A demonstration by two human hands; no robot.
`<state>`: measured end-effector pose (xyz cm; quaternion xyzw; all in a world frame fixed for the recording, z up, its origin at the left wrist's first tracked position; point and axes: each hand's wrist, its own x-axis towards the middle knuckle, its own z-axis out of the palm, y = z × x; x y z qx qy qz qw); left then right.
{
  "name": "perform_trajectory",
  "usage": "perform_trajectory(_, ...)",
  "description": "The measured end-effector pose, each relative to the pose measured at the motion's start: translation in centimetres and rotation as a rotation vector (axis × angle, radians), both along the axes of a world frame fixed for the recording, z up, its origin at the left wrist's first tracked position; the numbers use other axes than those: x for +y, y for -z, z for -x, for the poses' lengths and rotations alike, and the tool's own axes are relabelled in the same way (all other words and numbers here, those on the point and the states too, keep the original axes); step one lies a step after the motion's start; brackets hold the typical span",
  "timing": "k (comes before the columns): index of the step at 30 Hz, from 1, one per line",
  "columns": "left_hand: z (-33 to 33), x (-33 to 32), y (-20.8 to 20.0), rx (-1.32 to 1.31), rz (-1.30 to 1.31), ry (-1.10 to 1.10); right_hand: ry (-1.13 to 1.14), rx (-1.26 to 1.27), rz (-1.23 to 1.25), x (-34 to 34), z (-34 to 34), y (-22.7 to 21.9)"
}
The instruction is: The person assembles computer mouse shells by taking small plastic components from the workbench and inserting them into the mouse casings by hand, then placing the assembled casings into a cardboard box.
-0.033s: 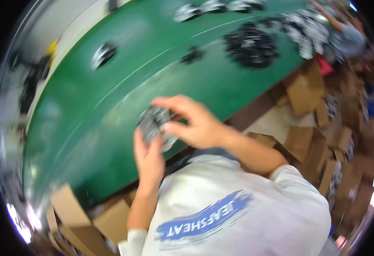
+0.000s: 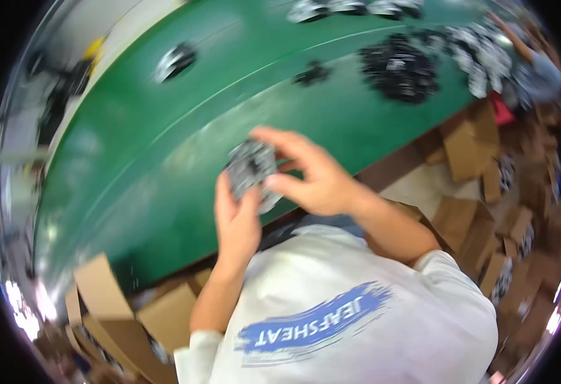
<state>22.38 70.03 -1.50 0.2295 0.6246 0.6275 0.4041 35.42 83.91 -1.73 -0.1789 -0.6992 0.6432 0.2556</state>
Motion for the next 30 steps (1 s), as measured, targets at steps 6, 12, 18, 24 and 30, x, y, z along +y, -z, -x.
perform_trajectory(6,-1.0,-0.8,-1.2,-0.161,-0.061,-0.008,-0.089,-0.051,-0.101,-0.6,0.0,-0.5)
perform_trajectory(12,-0.1,-1.6,-0.2,0.043,-0.036,-0.057,-0.023,-0.086,-0.277,-2.6,1.4,-1.0)
perform_trajectory(18,-0.3,-1.6,0.3,0.203,0.055,-0.096,0.095,-0.113,-0.393,-3.7,2.4,0.5)
perform_trajectory(24,-0.9,-1.6,2.3,0.208,0.058,-0.133,0.102,-0.139,-0.351,-3.9,2.3,1.9)
perform_trajectory(30,-0.8,-1.8,4.5,0.281,0.090,-0.092,0.100,-0.200,-0.339,-4.2,2.1,3.2)
